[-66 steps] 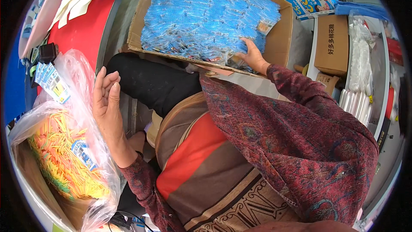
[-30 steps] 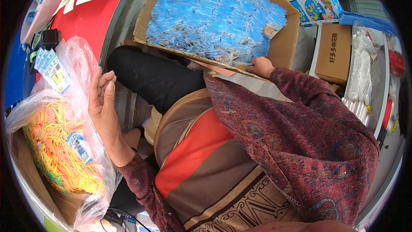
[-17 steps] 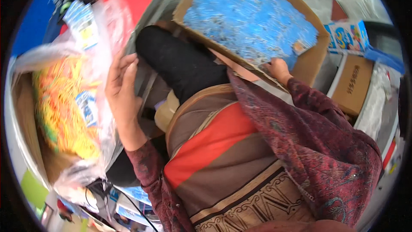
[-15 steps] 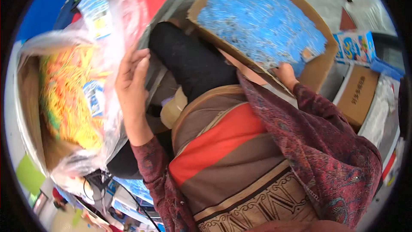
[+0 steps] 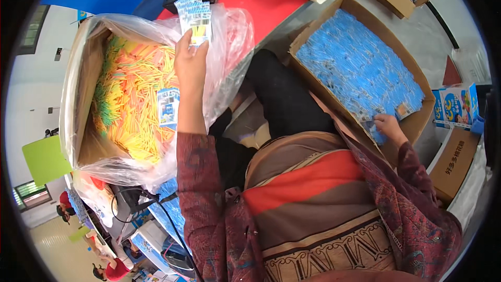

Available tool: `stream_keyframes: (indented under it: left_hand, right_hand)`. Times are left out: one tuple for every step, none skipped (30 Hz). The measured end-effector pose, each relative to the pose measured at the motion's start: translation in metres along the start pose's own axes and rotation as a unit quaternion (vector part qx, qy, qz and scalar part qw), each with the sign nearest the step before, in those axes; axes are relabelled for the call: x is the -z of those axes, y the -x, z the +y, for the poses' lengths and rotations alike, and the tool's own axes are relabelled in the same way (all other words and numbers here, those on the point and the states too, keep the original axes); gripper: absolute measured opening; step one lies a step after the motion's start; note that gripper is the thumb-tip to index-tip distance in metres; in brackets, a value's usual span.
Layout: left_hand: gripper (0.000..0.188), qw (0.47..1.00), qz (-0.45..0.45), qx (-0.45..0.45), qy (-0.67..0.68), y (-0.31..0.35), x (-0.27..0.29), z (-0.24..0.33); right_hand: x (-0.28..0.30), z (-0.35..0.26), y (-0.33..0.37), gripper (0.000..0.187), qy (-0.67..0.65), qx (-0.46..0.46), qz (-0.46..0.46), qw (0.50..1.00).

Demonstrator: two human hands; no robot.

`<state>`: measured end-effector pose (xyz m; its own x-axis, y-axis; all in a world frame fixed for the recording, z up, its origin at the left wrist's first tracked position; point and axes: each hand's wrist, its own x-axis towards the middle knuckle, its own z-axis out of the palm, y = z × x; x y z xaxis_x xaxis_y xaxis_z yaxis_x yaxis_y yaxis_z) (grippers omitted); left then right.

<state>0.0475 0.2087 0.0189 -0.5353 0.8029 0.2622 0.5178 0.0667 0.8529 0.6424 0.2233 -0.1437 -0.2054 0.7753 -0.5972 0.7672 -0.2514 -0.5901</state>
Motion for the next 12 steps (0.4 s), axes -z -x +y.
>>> stream_keyframes:
  left_hand:
    - [0.065,0.995,0.003,-0.035,-0.092,-0.016,-0.005,-0.006]
    - [0.073,0.981,0.006,-0.068,-0.182,-0.031,-0.01,-0.014]
    - [0.073,0.981,0.009,-0.068,-0.18,-0.045,-0.01,-0.024]
    - [0.08,0.978,0.005,-0.082,-0.193,-0.058,-0.008,-0.036]
    - [0.086,0.975,-0.002,-0.1,-0.201,-0.072,-0.01,-0.043]
    - [0.093,0.971,-0.008,-0.116,-0.209,-0.083,-0.011,-0.052]
    - [0.093,0.972,-0.008,-0.113,-0.204,-0.09,-0.01,-0.054]
    - [0.094,0.977,-0.014,-0.103,-0.186,-0.097,-0.011,-0.053]
    - [0.096,0.981,-0.02,-0.092,-0.168,-0.104,-0.011,-0.052]
    - [0.097,0.985,-0.026,-0.08,-0.152,-0.109,-0.009,-0.054]
    - [0.099,0.988,-0.033,-0.069,-0.133,-0.116,-0.007,-0.058]
    - [0.101,0.991,-0.04,-0.057,-0.113,-0.124,-0.006,-0.065]
  right_hand:
    - [-0.002,0.001,0.005,0.02,0.0,0.0,0.004,1.0]
    - [-0.003,0.001,0.008,0.021,-0.039,0.006,0.051,0.998]
    - [-0.005,-0.001,0.01,0.021,-0.077,0.015,0.095,0.992]
    - [-0.007,-0.002,0.012,0.022,-0.114,0.024,0.137,0.984]
    - [-0.006,-0.001,0.017,0.022,-0.112,0.024,0.143,0.983]
    - [-0.005,-0.001,0.023,0.021,-0.089,0.054,0.16,0.982]
    - [-0.005,-0.002,0.028,0.019,-0.064,0.081,0.174,0.979]
    - [-0.006,0.0,0.035,0.018,-0.038,0.106,0.189,0.976]
    - [-0.009,0.001,0.042,0.018,-0.033,0.1,0.192,0.976]
    - [-0.014,0.003,0.051,0.02,-0.04,0.107,0.201,0.973]
    - [-0.02,0.004,0.06,0.023,-0.047,0.114,0.211,0.97]
    - [-0.028,0.004,0.07,0.025,-0.053,0.121,0.22,0.967]
